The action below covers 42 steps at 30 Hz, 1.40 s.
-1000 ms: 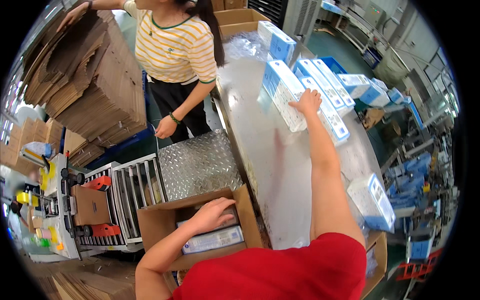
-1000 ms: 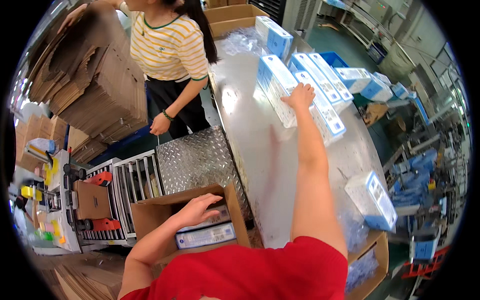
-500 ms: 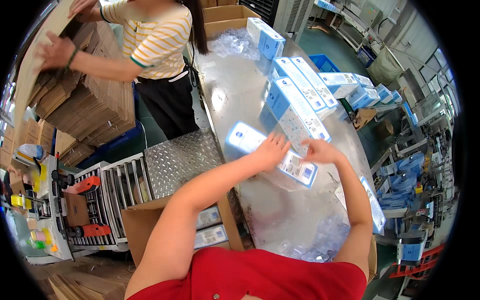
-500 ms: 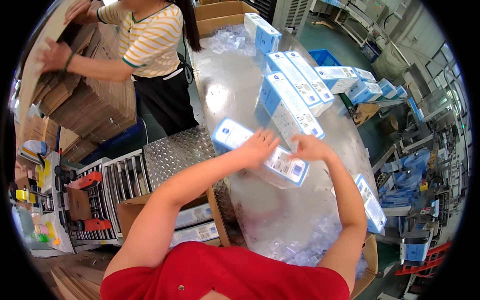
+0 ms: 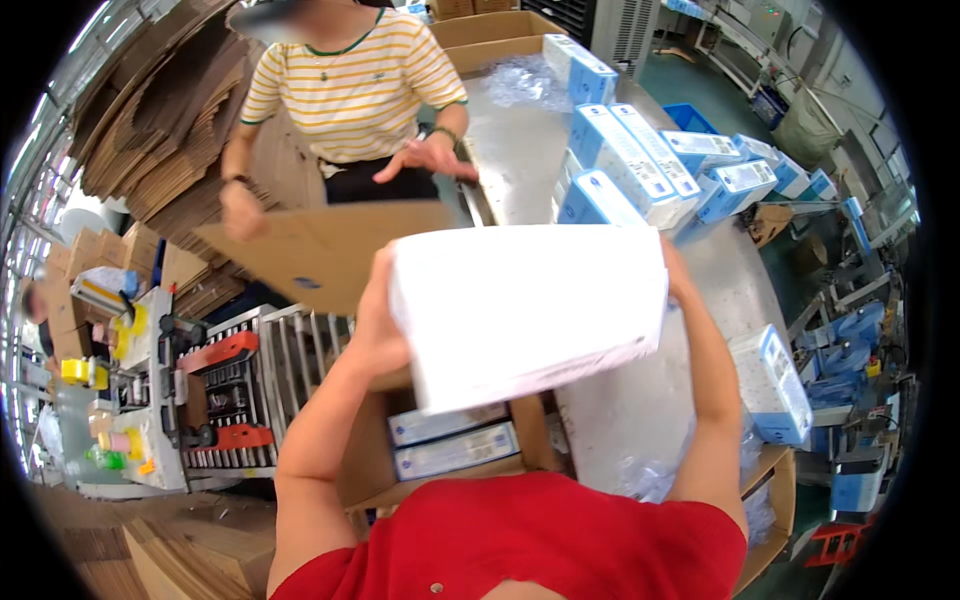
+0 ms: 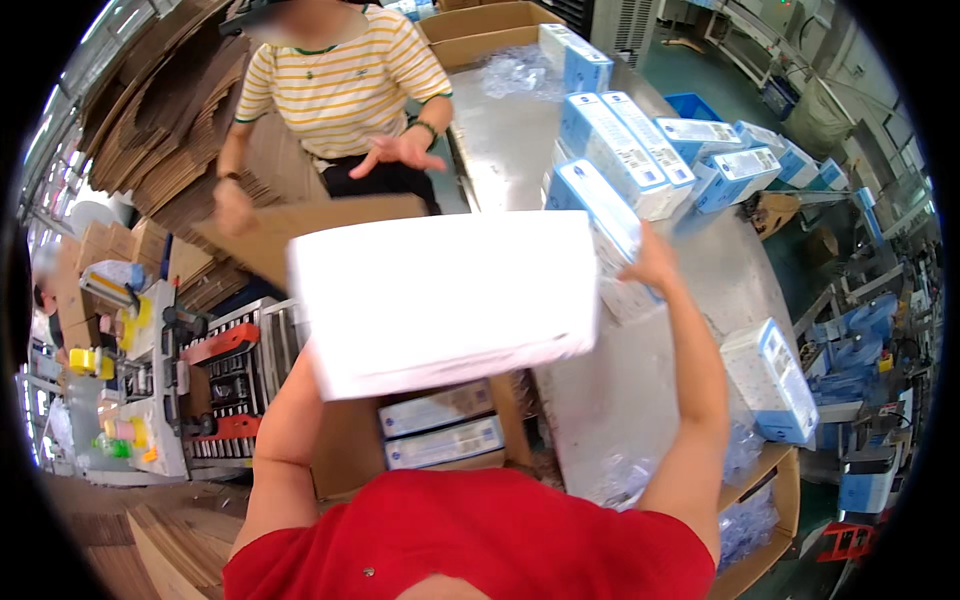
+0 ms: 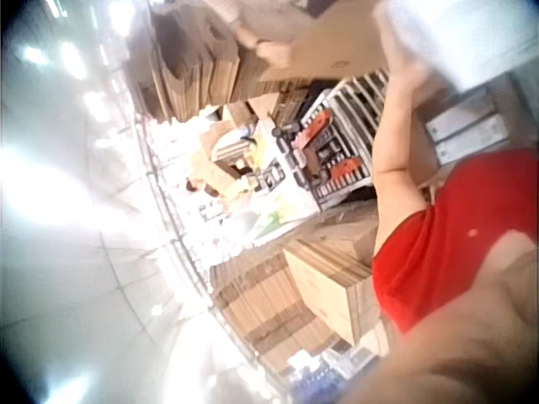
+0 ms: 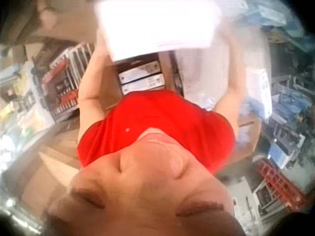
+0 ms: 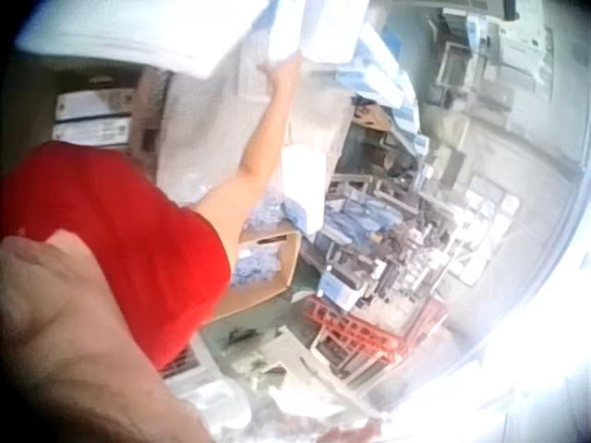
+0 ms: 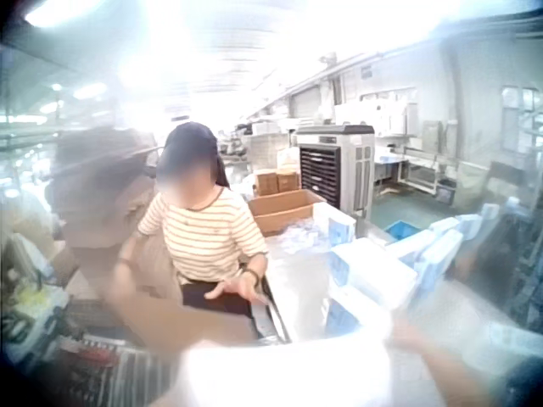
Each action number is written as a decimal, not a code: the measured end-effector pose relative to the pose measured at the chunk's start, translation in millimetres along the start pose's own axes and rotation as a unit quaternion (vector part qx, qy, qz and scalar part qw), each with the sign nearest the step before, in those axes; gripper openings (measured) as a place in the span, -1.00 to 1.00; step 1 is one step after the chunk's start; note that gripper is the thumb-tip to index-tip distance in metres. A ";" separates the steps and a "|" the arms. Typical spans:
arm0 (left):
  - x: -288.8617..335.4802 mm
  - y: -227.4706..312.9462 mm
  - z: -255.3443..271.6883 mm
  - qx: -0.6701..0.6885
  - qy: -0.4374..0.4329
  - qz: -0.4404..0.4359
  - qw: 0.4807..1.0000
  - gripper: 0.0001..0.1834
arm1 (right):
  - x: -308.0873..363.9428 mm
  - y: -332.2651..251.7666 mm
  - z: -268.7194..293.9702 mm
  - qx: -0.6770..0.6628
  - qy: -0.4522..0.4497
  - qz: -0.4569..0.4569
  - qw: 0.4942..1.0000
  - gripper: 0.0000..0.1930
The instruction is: The person packs blue and white rectangular packages into cardboard boxes, folds the box flaps, and pushes the boxes onto a conveyor belt.
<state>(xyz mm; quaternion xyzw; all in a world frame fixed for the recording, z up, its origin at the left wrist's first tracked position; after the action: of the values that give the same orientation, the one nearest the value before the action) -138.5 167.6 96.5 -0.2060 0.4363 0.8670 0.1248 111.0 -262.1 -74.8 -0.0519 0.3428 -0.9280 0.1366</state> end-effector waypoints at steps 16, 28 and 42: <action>285.7 -101.8 -130.6 -0.225 -0.491 0.045 0.840 -0.31 | 107.1 -162.5 7.7 -0.142 0.171 0.003 0.975 -0.33; 302.1 -206.0 -164.2 -0.225 -0.401 0.249 0.853 -0.20 | 220.5 -323.2 -147.8 -0.172 -0.187 0.294 0.922 -0.36; 257.5 -154.6 -74.4 -0.366 -0.518 0.258 0.729 -0.03 | 223.1 -237.9 -362.8 0.317 -0.297 0.188 0.881 -0.50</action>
<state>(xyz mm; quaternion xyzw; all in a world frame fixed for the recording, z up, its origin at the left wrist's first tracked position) -286.3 207.9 -172.3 0.3656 -0.0109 0.9305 0.0183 -223.4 72.2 -195.1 -0.2136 -0.0228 -0.8848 0.4135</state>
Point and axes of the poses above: each hand's wrist, its own x-axis away from the middle knuckle, its own z-axis out of the back of the hand, y = z × x, the point moved 1 cm from there along -x, towards the middle knuckle, and after that the axes turned 15 degrees about -x, right-handed, at the moved point
